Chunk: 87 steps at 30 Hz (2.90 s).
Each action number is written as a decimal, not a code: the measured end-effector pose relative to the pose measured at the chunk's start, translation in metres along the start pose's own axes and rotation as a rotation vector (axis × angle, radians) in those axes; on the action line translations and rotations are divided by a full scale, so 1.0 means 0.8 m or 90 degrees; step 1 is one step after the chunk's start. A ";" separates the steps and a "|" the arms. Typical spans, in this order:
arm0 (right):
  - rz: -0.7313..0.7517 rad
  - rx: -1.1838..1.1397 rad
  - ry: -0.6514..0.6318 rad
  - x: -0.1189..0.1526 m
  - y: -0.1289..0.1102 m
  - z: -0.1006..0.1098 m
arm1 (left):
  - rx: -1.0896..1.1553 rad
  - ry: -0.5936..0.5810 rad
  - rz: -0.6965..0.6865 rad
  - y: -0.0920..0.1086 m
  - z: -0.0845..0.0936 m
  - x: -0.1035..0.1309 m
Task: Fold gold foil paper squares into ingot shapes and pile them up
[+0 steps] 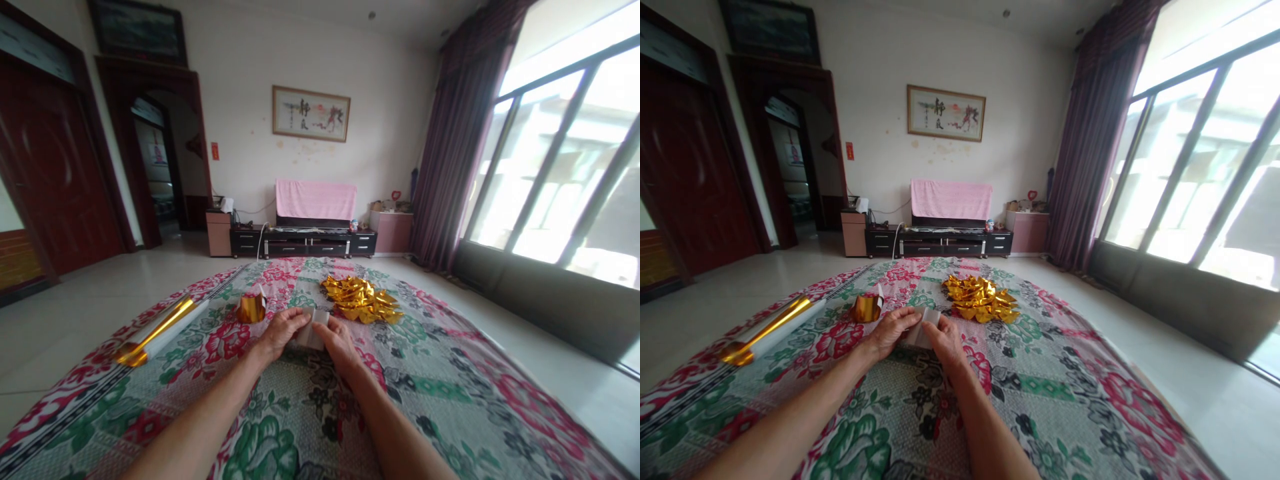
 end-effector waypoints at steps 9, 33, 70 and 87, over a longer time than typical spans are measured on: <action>-0.018 -0.031 -0.004 0.002 -0.003 -0.002 | -0.032 0.030 -0.040 0.002 -0.004 0.001; -0.013 -0.028 0.010 -0.010 0.015 0.001 | -0.469 0.217 -0.245 0.003 0.002 -0.007; -0.057 -0.098 0.075 -0.008 0.009 0.004 | -0.397 0.257 -0.250 0.000 0.005 -0.006; -0.079 -0.067 -0.034 -0.004 -0.001 0.000 | -0.126 0.064 -0.013 0.002 0.012 -0.005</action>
Point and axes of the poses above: each hand's wrist, its own x-axis away from the middle knuckle, its own z-axis out of the back of the hand, y = z × x, the point moved 3 cm from there along -x, towards the middle knuckle, and after that the axes turned 7 degrees about z, right-handed, at the moved point
